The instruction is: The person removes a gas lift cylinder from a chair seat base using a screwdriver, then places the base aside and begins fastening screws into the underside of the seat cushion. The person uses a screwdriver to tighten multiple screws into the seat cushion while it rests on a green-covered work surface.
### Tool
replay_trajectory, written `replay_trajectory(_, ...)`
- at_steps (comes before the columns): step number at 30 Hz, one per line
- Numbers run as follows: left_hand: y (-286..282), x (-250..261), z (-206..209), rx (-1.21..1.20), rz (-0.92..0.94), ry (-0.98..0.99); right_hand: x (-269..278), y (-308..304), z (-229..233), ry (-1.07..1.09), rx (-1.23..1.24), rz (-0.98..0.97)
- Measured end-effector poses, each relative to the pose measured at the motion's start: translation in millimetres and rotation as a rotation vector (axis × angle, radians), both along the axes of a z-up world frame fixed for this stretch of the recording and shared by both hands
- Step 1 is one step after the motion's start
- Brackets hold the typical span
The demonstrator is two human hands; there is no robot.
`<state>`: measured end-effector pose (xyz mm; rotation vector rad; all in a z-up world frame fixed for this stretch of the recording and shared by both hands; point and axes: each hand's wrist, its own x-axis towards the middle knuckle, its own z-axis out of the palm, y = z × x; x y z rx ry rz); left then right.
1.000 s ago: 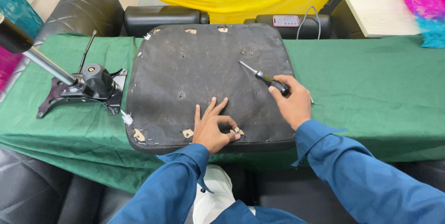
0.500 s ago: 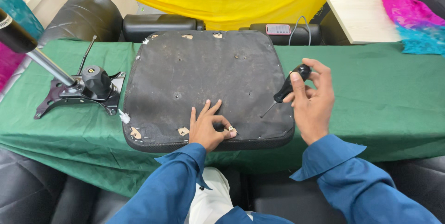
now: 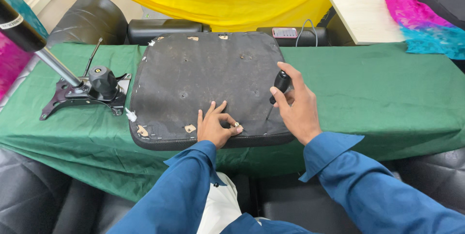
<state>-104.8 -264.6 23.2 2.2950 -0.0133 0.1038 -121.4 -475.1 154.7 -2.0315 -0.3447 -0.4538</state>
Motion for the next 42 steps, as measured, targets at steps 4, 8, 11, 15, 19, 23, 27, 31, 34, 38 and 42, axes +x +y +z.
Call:
replay_trajectory(4,-3,-1,-3,0.032,0.037,0.009,-2,3,3,-0.013,0.107,0.054)
replay_trajectory(8,-6,-3,-4,0.031,0.070,0.031,-5,9,10,-0.051,0.310,0.180)
replay_trajectory(11,-10,-3,-5,0.051,0.097,0.029,-10,12,14,-0.039,0.245,0.194)
replay_trajectory(15,-13,-6,-6,0.051,0.128,0.029,-17,18,17,-0.020,0.216,0.248)
replay_trajectory(19,-17,-8,-6,0.035,0.156,0.022,-21,23,12,-0.025,0.196,0.277)
replay_trajectory(23,-16,-9,-5,0.045,0.145,0.033,-19,27,7,-0.030,0.203,0.266)
replay_trajectory(27,-16,-9,-5,0.046,0.142,0.024,-18,30,2,-0.037,0.199,0.280)
replay_trajectory(31,-14,-9,-7,0.054,0.134,0.012,-19,32,0,-0.055,0.157,0.264)
replay_trajectory(34,-15,-9,-8,0.046,0.140,0.008,-20,32,1,-0.081,0.122,0.246)
replay_trajectory(38,-15,-10,-6,0.061,0.135,0.021,-27,32,5,-0.044,0.038,0.225)
replay_trajectory(42,-15,-11,-6,0.070,0.134,0.033,-35,35,7,-0.052,0.035,0.244)
